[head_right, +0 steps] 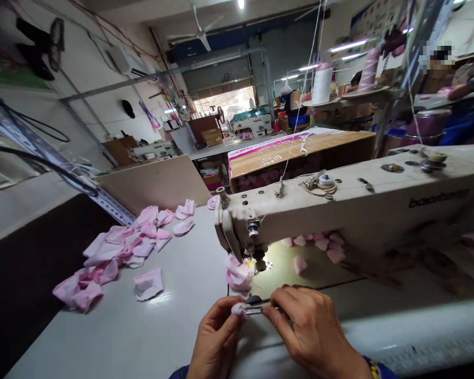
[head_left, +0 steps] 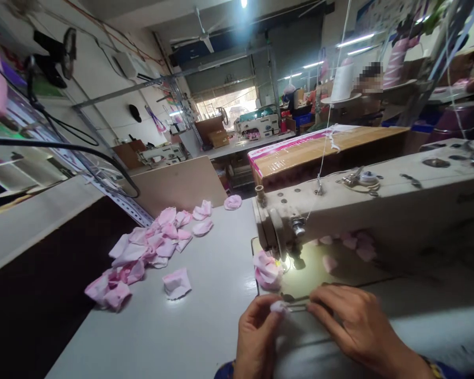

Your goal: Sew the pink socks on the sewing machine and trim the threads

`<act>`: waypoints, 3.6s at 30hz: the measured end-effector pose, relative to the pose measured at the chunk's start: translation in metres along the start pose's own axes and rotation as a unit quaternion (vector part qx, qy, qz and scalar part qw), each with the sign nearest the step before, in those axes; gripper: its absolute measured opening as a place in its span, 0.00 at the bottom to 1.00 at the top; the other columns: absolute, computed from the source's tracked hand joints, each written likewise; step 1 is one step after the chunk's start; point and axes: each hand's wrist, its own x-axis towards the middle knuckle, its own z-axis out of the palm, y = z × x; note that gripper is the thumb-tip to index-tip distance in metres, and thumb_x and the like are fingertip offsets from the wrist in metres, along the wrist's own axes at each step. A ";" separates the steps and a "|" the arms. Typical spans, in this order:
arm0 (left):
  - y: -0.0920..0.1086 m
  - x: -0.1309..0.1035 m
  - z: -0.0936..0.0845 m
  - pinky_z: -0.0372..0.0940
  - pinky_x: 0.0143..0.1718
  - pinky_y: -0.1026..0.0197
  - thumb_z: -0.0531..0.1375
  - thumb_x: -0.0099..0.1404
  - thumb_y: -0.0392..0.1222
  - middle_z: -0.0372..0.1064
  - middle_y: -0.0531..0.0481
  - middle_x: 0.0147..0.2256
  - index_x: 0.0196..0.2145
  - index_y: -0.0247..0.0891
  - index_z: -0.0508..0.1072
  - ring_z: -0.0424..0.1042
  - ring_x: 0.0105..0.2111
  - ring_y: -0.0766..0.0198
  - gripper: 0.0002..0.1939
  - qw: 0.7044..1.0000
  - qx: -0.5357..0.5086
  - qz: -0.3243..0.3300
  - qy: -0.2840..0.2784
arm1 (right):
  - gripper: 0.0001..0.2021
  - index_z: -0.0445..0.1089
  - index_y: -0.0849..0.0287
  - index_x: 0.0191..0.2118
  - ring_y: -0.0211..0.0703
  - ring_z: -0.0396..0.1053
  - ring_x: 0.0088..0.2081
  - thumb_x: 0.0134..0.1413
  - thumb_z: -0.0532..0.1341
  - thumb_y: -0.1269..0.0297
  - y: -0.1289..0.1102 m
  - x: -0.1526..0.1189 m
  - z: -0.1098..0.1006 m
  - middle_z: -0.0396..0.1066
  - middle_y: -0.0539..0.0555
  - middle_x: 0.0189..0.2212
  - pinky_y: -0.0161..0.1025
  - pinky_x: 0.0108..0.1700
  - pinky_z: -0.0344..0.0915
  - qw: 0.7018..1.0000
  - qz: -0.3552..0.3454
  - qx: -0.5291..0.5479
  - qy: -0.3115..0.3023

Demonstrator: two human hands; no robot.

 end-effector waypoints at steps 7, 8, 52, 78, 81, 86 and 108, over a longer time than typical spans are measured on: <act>-0.003 0.002 -0.005 0.66 0.35 0.65 0.74 0.40 0.47 0.73 0.48 0.27 0.26 0.36 0.78 0.71 0.30 0.63 0.16 0.999 0.042 0.017 -0.008 | 0.21 0.66 0.56 0.25 0.36 0.64 0.22 0.68 0.48 0.56 -0.001 0.004 0.002 0.67 0.47 0.19 0.36 0.27 0.52 0.999 0.000 -0.007 0.047; -0.003 0.002 -0.005 0.66 0.35 0.64 0.74 0.41 0.47 0.74 0.48 0.28 0.26 0.37 0.78 0.71 0.30 0.63 0.16 0.999 0.045 0.020 -0.011 | 0.21 0.65 0.56 0.25 0.36 0.64 0.21 0.68 0.48 0.55 -0.002 0.004 0.002 0.66 0.47 0.19 0.36 0.27 0.52 0.999 0.000 -0.007 0.046; 0.001 0.005 -0.008 0.69 0.34 0.64 0.70 0.44 0.51 0.77 0.46 0.28 0.26 0.39 0.81 0.75 0.30 0.58 0.14 0.971 0.230 0.058 -0.019 | 0.20 0.64 0.57 0.24 0.37 0.60 0.21 0.68 0.49 0.61 -0.007 0.010 0.002 0.63 0.47 0.18 0.38 0.29 0.48 0.990 -0.084 -0.066 0.093; 0.004 -0.009 -0.010 0.68 0.31 0.68 0.66 0.53 0.41 0.73 0.52 0.24 0.28 0.37 0.75 0.72 0.26 0.65 0.06 0.941 0.267 0.206 -0.006 | 0.23 0.69 0.56 0.28 0.35 0.66 0.18 0.69 0.44 0.54 0.006 0.004 -0.013 0.70 0.48 0.20 0.34 0.23 0.56 0.989 -0.089 -0.104 0.048; 0.002 -0.010 -0.006 0.69 0.33 0.66 0.66 0.52 0.40 0.74 0.52 0.25 0.31 0.37 0.74 0.74 0.27 0.64 0.08 0.952 0.239 0.193 -0.016 | 0.21 0.69 0.57 0.27 0.34 0.66 0.19 0.68 0.48 0.58 0.001 0.008 -0.017 0.70 0.49 0.20 0.33 0.24 0.58 0.988 -0.113 -0.074 0.073; -0.001 -0.011 -0.002 0.69 0.33 0.66 0.66 0.53 0.38 0.75 0.52 0.24 0.35 0.37 0.71 0.74 0.26 0.64 0.11 0.966 0.186 0.174 -0.036 | 0.19 0.68 0.58 0.25 0.35 0.66 0.19 0.66 0.52 0.59 -0.006 0.008 -0.013 0.67 0.49 0.18 0.34 0.26 0.58 0.986 -0.129 -0.067 0.087; 0.007 -0.008 -0.007 0.69 0.35 0.61 0.65 0.56 0.42 0.75 0.49 0.28 0.35 0.38 0.75 0.74 0.30 0.61 0.09 0.930 0.292 0.211 -0.075 | 0.20 0.64 0.57 0.22 0.31 0.62 0.16 0.66 0.52 0.59 0.012 -0.001 -0.001 0.62 0.45 0.14 0.32 0.22 0.52 0.990 -0.139 -0.020 0.000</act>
